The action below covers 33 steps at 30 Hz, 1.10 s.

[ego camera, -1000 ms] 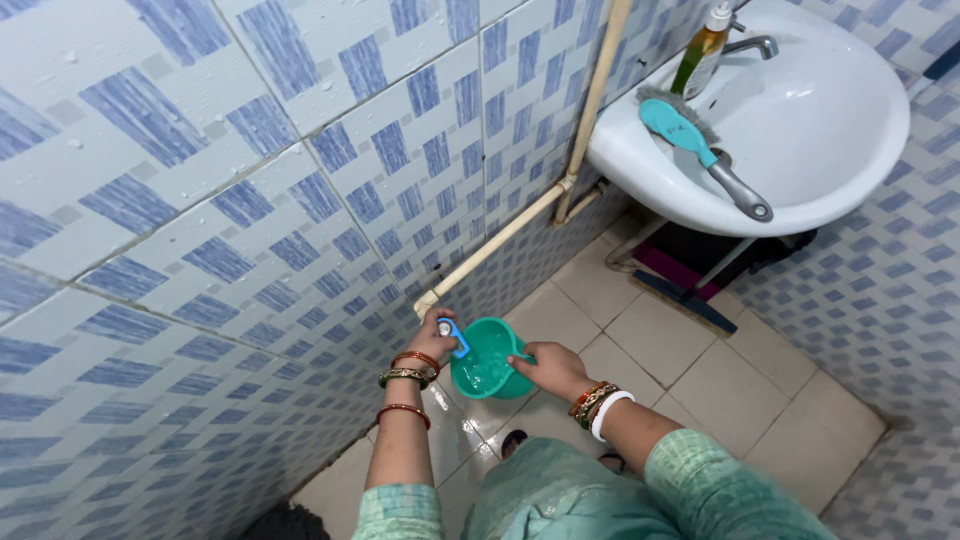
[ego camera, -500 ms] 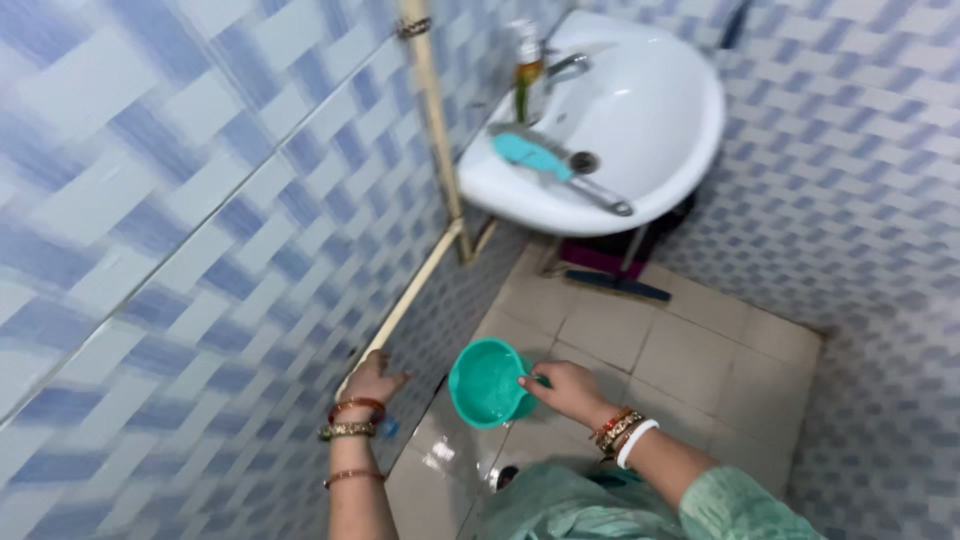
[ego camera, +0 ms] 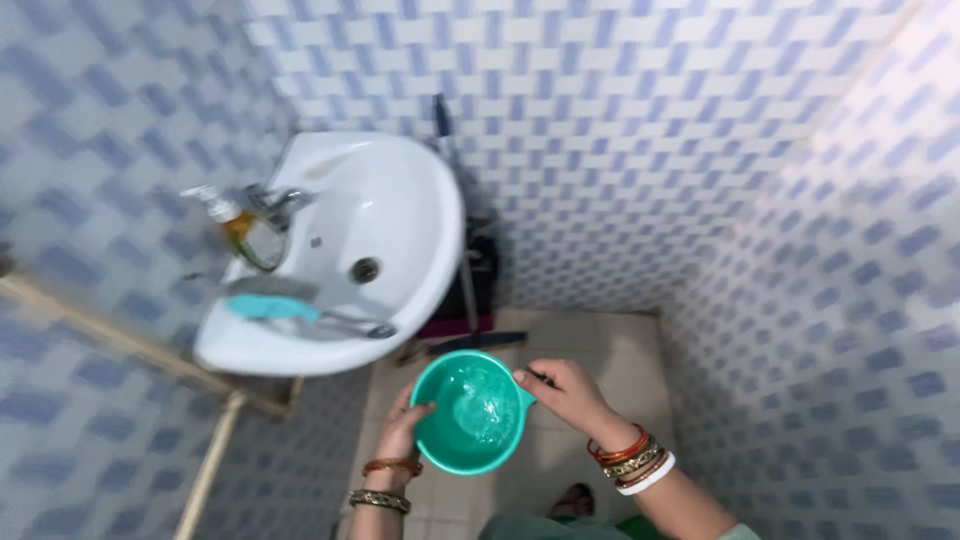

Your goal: The person scrubs a tiled wall with a brush, then fills a green cup with water from a tap and pours it onto the wall to rinse the area. The person repeats the filling and pouring process several times.

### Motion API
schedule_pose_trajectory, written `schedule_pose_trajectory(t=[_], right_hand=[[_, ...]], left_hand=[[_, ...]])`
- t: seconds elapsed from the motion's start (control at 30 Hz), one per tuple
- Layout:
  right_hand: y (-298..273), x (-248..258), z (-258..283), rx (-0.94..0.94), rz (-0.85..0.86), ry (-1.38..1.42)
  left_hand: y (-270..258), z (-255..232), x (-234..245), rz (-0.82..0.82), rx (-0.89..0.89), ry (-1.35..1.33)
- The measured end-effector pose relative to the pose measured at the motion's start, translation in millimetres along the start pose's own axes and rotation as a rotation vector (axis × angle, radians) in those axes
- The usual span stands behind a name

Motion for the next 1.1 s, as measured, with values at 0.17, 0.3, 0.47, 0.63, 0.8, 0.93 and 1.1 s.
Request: schedule_pose_trajectory(t=[0.17,0.3,0.47,0.63,0.8,0.93,1.1], right_hand=[[2.9,93.6,-59.6,-0.199,-0.125,-0.049],[13.5,137.5,-85.0,-0.252,-0.091,0.21],[43.9,154.2,-109.7,-0.322,-0.022,0.266],[80.4,147.8,-142.4,-0.296,-0.071,0.086],[133.0,162.4,-126.4,-0.373,0.072,0.16],[201.4,228.8,-45.0,-0.09,0.01,-0.078],[251.2,379.6,58.5,-0.05,-0.577,-0.289]], left_hand=[[90.2,-10.1,-100.9,0.007,0.017,0.005],[132.7,-12.5,-153.6,0.107,0.025,-0.118],[173.0,-9.6,-153.5,0.109,0.143,-0.089],[210.4,-14.1,-126.4,0.124,0.14,0.016],[260.8,-40.3,-123.6,0.055,0.162,-0.008],[307.9,-73.5,-151.5,0.112,0.075,0.031],[337.8,-101.9,-196.0,0.195,0.052,0.088]])
Point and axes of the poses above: each hand's wrist, its own y-axis towards the middle knuckle, its own x-axis out of the back of the hand, z = x × y, the point moved 3 cm from there along y, towards the middle knuckle, and after that the axes turned 7 degrees about z, right-handed, at the moved point
